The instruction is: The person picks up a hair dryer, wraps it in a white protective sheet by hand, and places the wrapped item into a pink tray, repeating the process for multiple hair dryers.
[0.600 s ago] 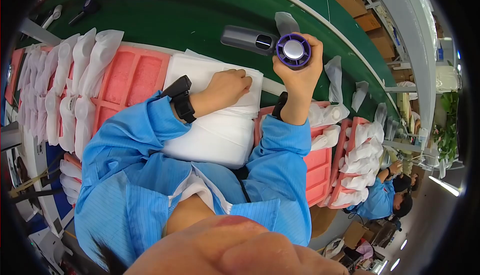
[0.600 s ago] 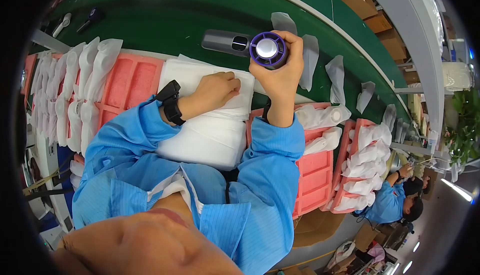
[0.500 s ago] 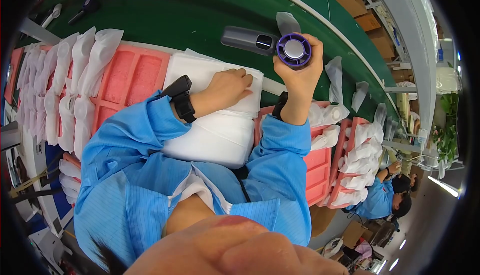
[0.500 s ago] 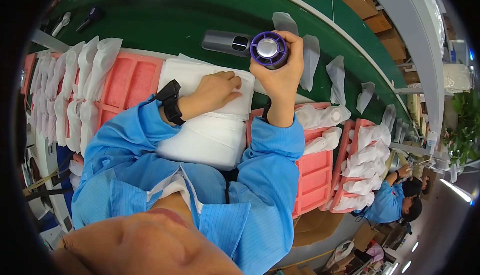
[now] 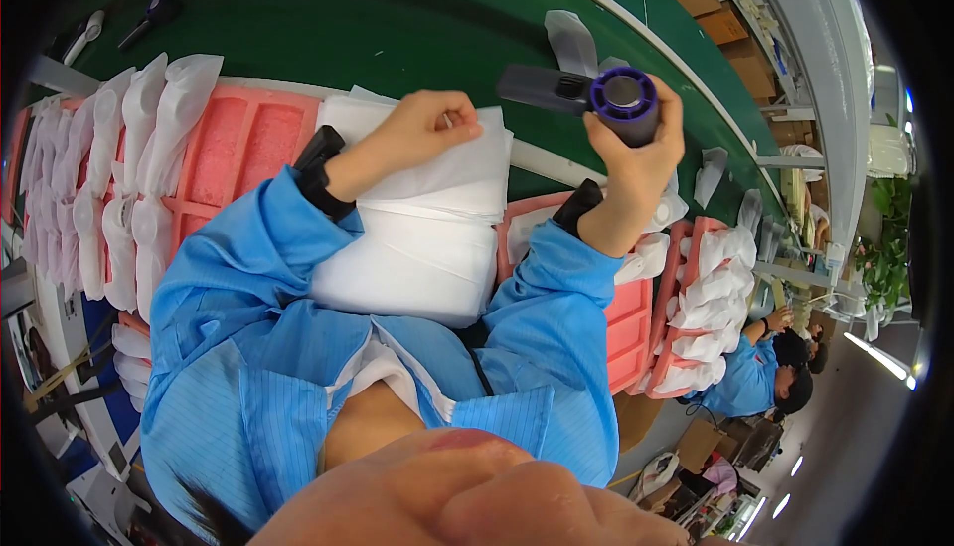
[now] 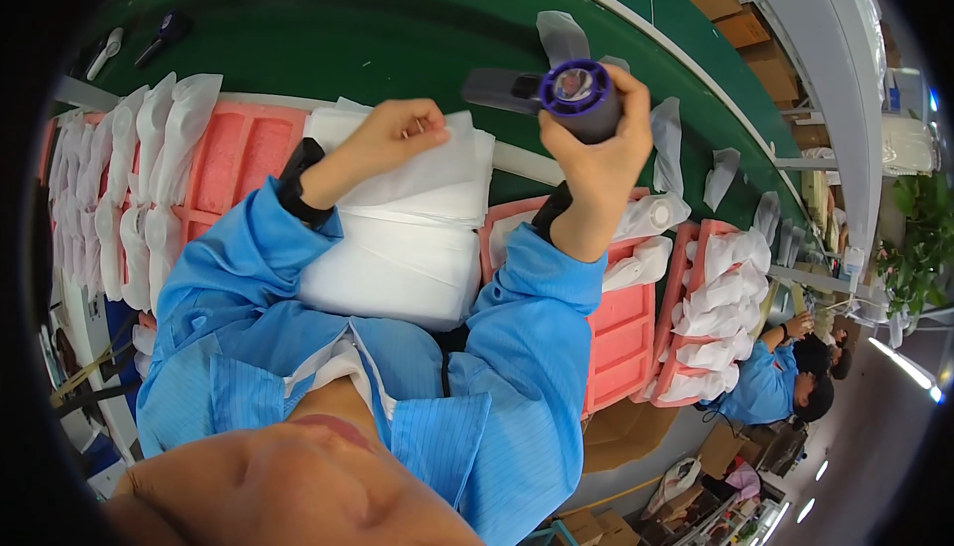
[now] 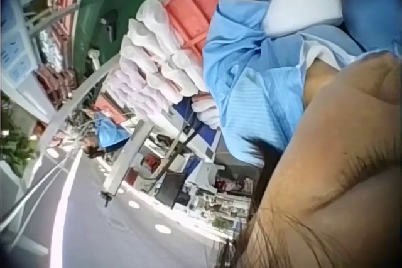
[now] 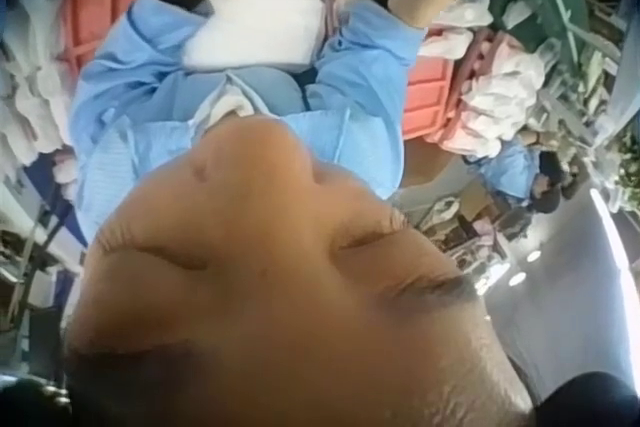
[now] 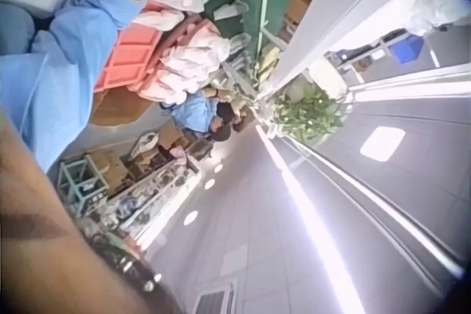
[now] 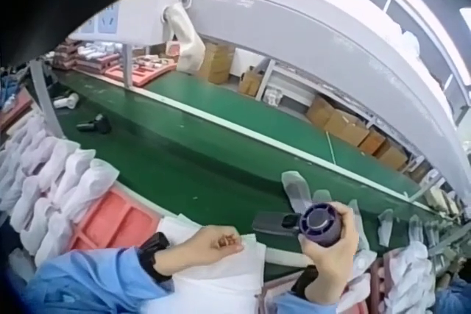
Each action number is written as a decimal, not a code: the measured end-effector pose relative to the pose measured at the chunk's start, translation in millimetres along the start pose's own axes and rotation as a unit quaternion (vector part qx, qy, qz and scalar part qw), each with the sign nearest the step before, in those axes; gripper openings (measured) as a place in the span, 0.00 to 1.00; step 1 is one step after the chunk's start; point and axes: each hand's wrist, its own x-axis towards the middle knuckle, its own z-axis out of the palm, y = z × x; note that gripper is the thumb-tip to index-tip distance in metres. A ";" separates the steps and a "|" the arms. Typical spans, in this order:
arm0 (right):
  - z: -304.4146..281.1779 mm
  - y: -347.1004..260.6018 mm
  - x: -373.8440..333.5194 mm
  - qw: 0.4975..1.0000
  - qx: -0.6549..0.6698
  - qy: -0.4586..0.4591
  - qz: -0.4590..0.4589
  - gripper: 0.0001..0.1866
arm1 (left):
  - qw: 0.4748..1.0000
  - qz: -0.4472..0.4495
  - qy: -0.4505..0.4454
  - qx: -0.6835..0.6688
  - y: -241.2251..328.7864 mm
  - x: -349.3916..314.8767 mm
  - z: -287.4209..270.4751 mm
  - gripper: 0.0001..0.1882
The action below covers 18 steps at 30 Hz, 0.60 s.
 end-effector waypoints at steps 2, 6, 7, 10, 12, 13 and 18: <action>-12.9 -2.8 -1.4 0.999 -0.021 0.024 -0.004 0.31 | 0.999 0.009 0.008 -0.041 9.4 1.8 -8.7 0.08; -24.7 -7.6 -5.8 1.000 -0.010 0.010 -0.018 0.31 | 0.997 0.000 0.030 -0.065 27.9 1.3 -23.1 0.09; -21.2 -10.2 -7.4 1.000 0.004 0.003 -0.028 0.31 | 0.998 -0.003 0.031 -0.062 31.6 0.4 -25.0 0.09; -10.2 -17.2 -11.2 0.998 0.033 -0.010 -0.049 0.31 | 0.998 -0.007 0.034 -0.057 37.3 -2.2 -28.7 0.09; -4.5 -20.8 -13.1 0.997 0.053 -0.014 -0.052 0.31 | 0.998 -0.006 0.030 -0.056 38.9 -2.9 -30.2 0.08; -2.2 -22.0 -13.8 0.996 0.063 -0.016 -0.054 0.31 | 0.998 -0.005 0.027 -0.056 42.3 -3.1 -30.8 0.08; 14.7 -15.3 -14.0 0.990 0.080 -0.096 -0.064 0.30 | 0.992 -0.026 0.071 -0.099 64.0 -11.3 -38.8 0.06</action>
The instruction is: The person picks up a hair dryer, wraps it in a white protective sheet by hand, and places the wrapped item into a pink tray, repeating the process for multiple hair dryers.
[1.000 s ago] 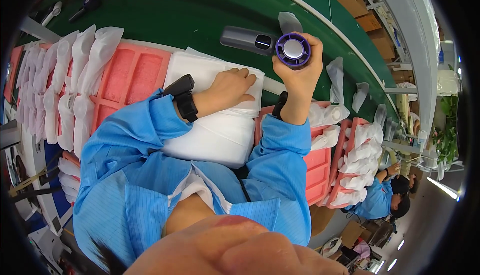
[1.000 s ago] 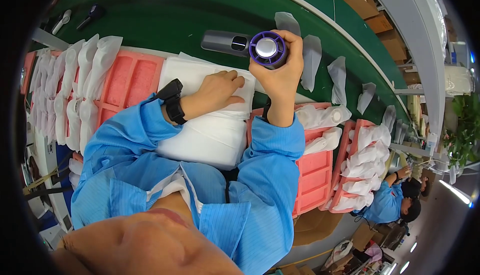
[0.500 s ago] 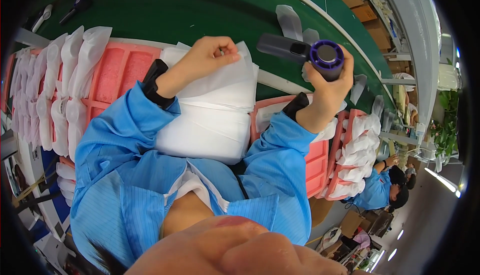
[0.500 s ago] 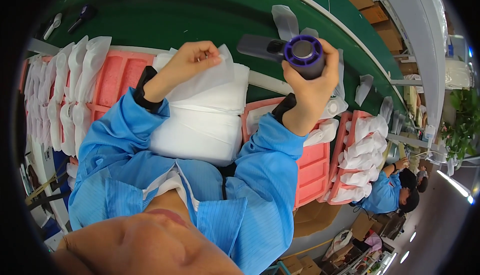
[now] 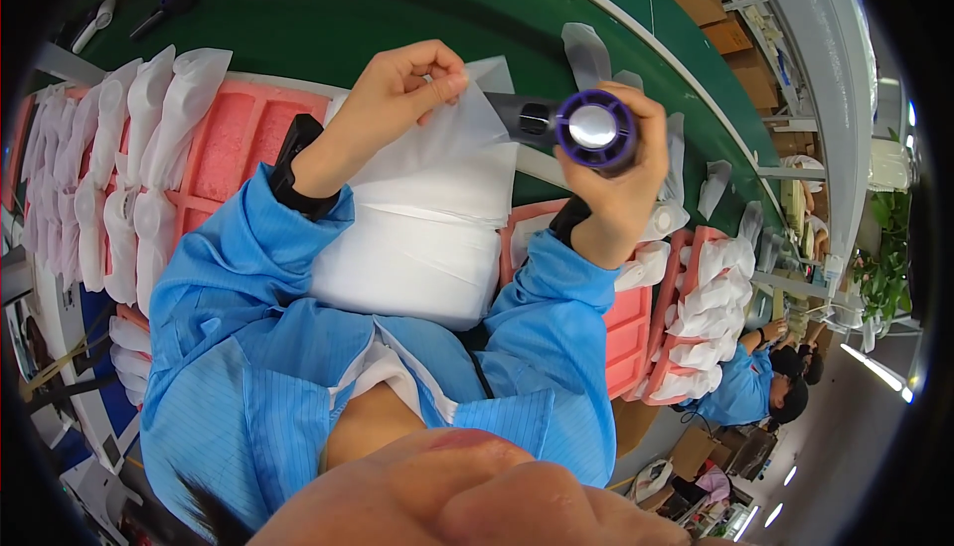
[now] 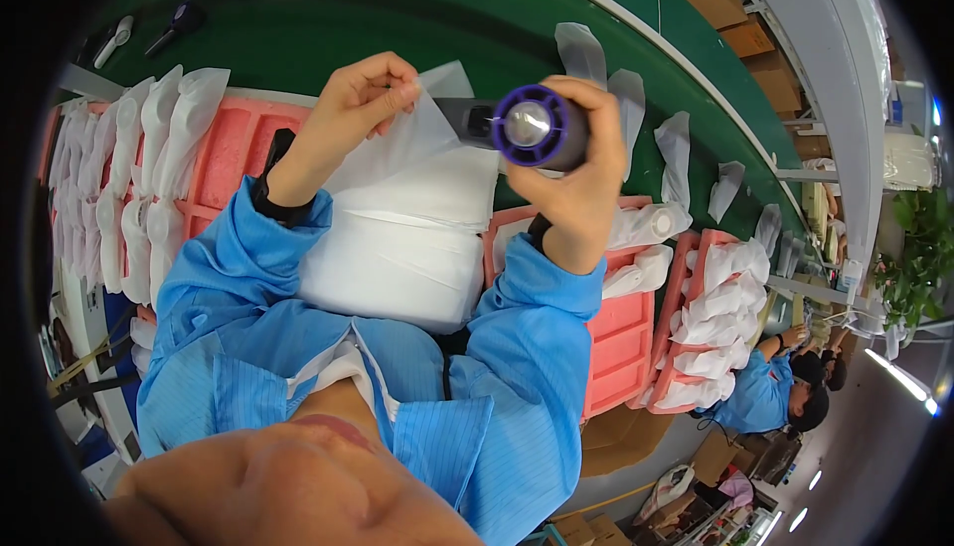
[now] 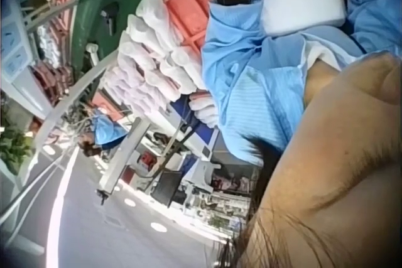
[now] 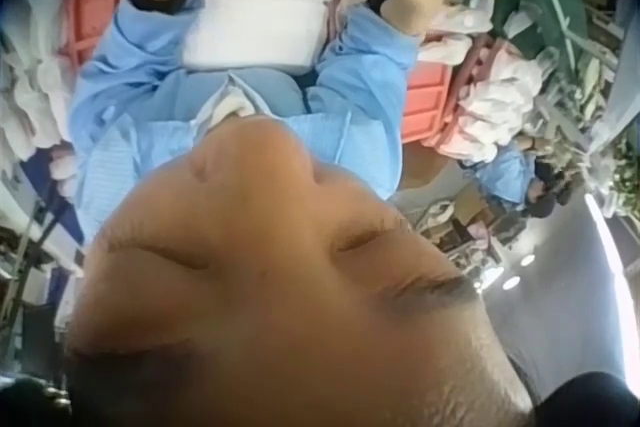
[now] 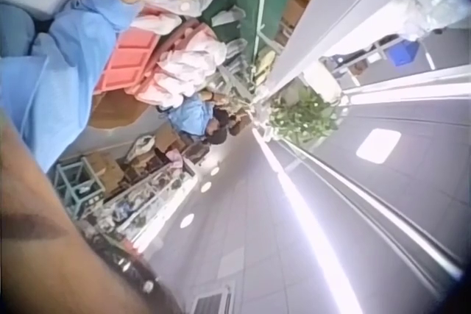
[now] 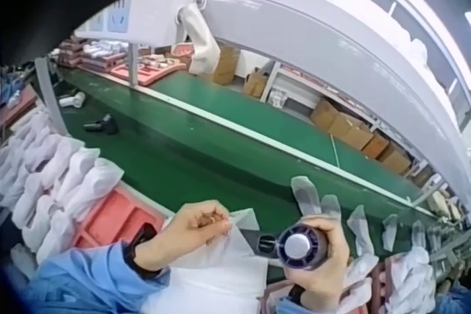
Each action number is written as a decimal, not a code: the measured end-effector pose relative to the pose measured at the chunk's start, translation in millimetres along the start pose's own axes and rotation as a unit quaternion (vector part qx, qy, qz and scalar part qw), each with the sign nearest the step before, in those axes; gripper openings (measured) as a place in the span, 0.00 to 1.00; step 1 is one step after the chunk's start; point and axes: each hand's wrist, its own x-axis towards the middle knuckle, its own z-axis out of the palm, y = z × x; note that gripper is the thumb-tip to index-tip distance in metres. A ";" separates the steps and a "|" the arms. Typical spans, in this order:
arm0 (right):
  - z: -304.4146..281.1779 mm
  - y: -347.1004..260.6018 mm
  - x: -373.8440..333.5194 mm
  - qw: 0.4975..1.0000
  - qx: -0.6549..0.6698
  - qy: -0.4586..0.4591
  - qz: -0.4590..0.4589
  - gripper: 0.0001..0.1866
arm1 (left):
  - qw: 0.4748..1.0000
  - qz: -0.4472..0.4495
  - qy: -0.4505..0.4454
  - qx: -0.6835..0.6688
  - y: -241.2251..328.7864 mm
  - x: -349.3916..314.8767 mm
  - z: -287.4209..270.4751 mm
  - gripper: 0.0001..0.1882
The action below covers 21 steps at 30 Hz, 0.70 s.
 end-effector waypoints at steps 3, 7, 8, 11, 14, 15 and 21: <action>21.0 4.0 -0.7 0.997 -0.008 -0.071 -0.041 0.30 | 0.995 0.021 0.026 -0.090 10.9 -6.4 3.7 0.08; 43.1 7.4 3.6 0.983 -0.112 -0.041 -0.140 0.32 | 0.970 -0.016 0.078 -0.229 19.2 -13.5 2.3 0.07; 46.6 6.5 2.8 0.983 -0.111 -0.042 -0.141 0.32 | 0.970 -0.016 0.079 -0.229 18.9 -13.2 1.6 0.07; 55.4 2.0 -0.5 0.977 -0.143 -0.032 -0.153 0.33 | 0.957 0.029 0.075 -0.277 17.4 -11.5 -2.0 0.12; 62.0 3.8 -1.1 0.971 -0.164 -0.036 -0.172 0.34 | 0.952 0.010 0.014 -0.305 13.9 -12.3 -10.5 0.11; 63.0 5.2 -1.3 0.967 -0.174 -0.037 -0.181 0.34 | 0.948 0.000 -0.017 -0.318 17.0 -12.6 -11.0 0.12; 68.5 16.2 -2.8 0.949 -0.241 -0.017 -0.203 0.36 | 0.985 0.073 0.032 -0.155 28.7 -19.3 1.5 0.18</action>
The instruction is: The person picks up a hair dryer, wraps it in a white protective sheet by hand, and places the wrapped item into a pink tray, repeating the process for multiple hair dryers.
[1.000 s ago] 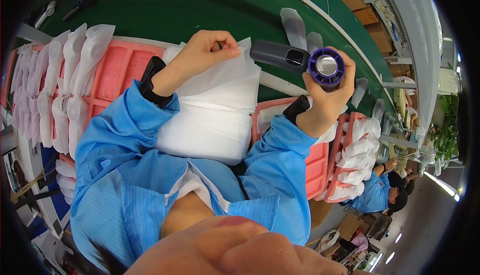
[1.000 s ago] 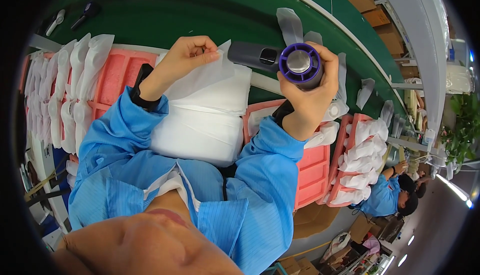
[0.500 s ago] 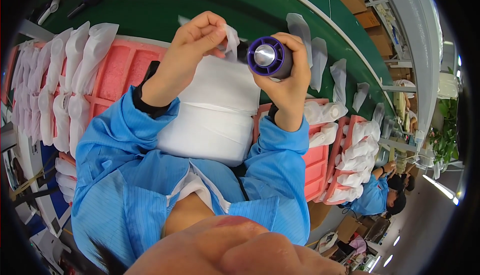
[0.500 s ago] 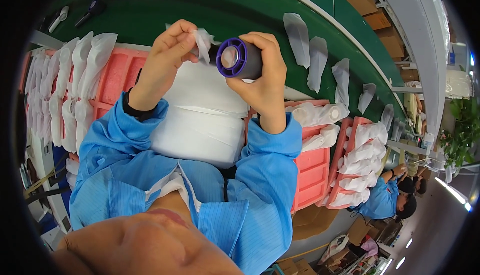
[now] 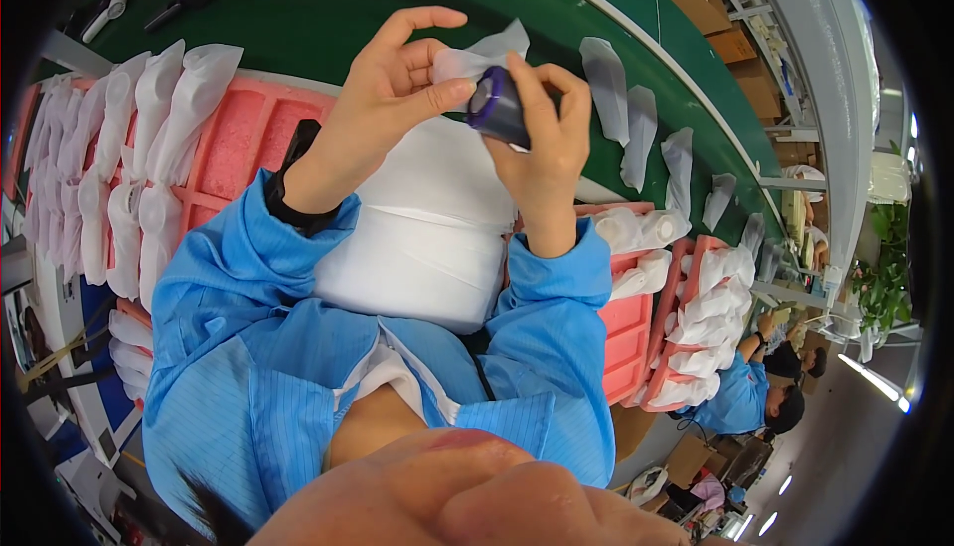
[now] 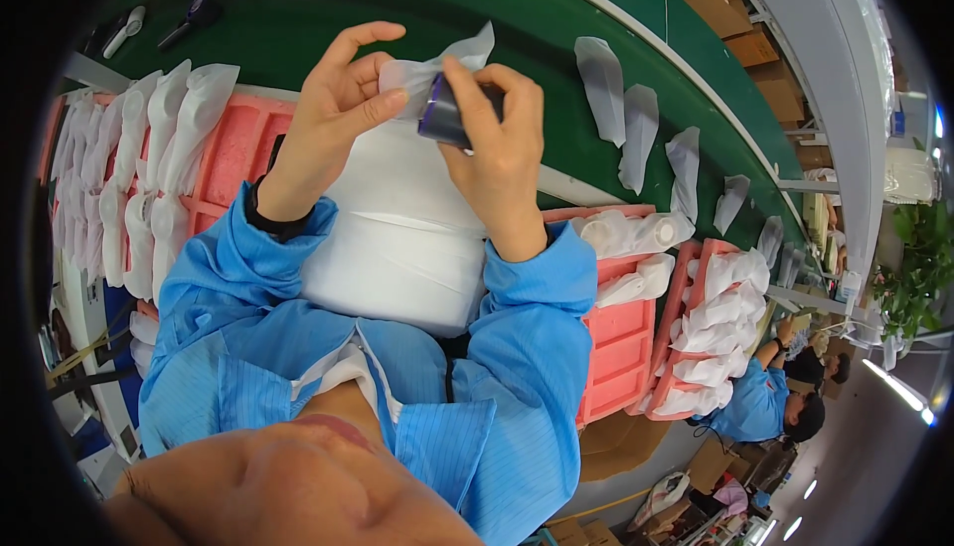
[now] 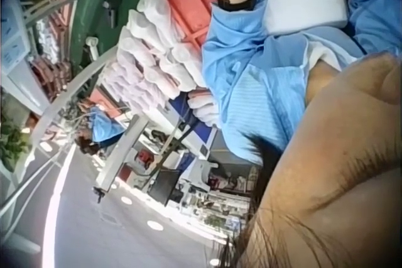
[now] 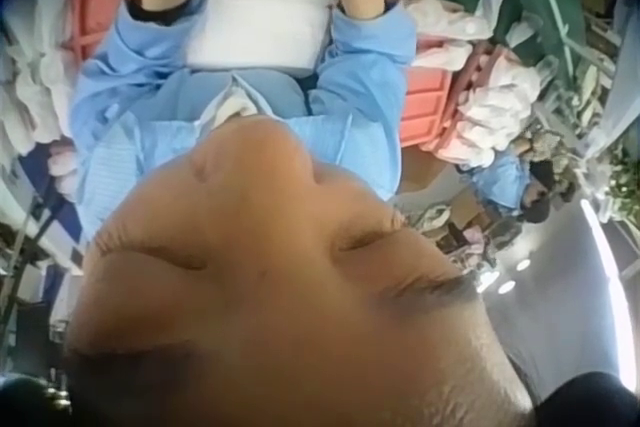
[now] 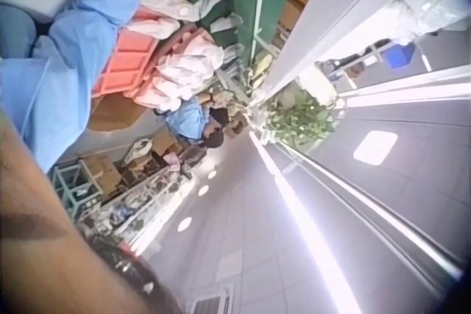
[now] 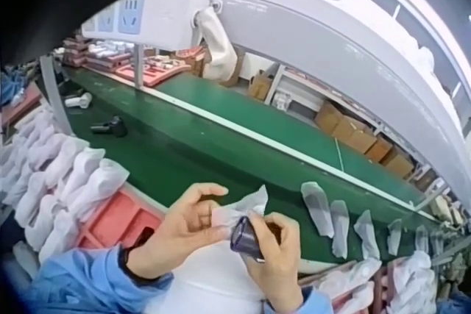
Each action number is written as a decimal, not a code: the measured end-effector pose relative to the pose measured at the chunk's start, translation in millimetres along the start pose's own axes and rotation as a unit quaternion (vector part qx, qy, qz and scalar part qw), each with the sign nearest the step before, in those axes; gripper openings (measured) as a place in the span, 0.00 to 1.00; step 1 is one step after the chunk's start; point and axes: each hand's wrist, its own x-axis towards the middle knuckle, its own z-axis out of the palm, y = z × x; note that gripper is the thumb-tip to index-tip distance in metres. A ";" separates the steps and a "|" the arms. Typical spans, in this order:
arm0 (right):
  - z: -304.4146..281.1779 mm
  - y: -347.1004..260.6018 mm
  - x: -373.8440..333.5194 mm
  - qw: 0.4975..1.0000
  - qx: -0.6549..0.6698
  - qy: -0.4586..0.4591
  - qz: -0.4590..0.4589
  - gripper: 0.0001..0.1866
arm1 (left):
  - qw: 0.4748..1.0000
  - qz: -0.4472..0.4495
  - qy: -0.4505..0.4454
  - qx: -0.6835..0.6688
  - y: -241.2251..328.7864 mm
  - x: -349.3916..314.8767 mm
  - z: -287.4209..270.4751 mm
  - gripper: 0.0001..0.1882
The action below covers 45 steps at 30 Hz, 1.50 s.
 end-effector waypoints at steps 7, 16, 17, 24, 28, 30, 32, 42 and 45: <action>9.4 -3.3 -3.0 0.996 0.055 -0.046 0.043 0.37 | 0.978 0.114 -0.001 0.172 -11.0 -14.8 12.4 0.32; 10.3 13.1 -9.7 0.996 0.027 0.056 0.068 0.33 | 0.862 0.282 0.001 0.422 -20.6 -13.4 28.6 0.30; 14.9 13.7 -13.9 0.993 0.042 0.063 0.095 0.34 | 0.881 0.236 0.024 0.408 -18.7 -10.4 28.2 0.29; 8.5 -7.2 -9.7 0.963 0.259 0.001 0.081 0.33 | 0.900 0.235 -0.033 0.366 -7.2 9.9 -5.3 0.26; 8.7 0.4 -9.6 0.960 0.268 -0.041 0.075 0.29 | 0.946 0.211 -0.164 0.185 10.8 14.7 -25.6 0.24; 16.1 11.5 -16.0 0.942 0.276 -0.182 0.057 0.26 | 0.950 0.191 -0.215 0.123 12.7 15.2 -25.8 0.23; 19.5 15.7 -19.1 0.954 0.249 -0.148 0.078 0.25 | 0.979 0.184 -0.067 0.064 11.6 12.4 -19.3 0.22; 21.0 7.1 -20.3 0.996 -0.036 -0.049 0.068 0.20 | 0.869 0.339 0.051 0.358 -8.5 1.2 -7.2 0.13; 20.1 6.8 -20.4 0.982 0.093 -0.020 0.162 0.19 | 0.787 0.384 0.100 0.473 -2.2 3.3 -6.5 0.07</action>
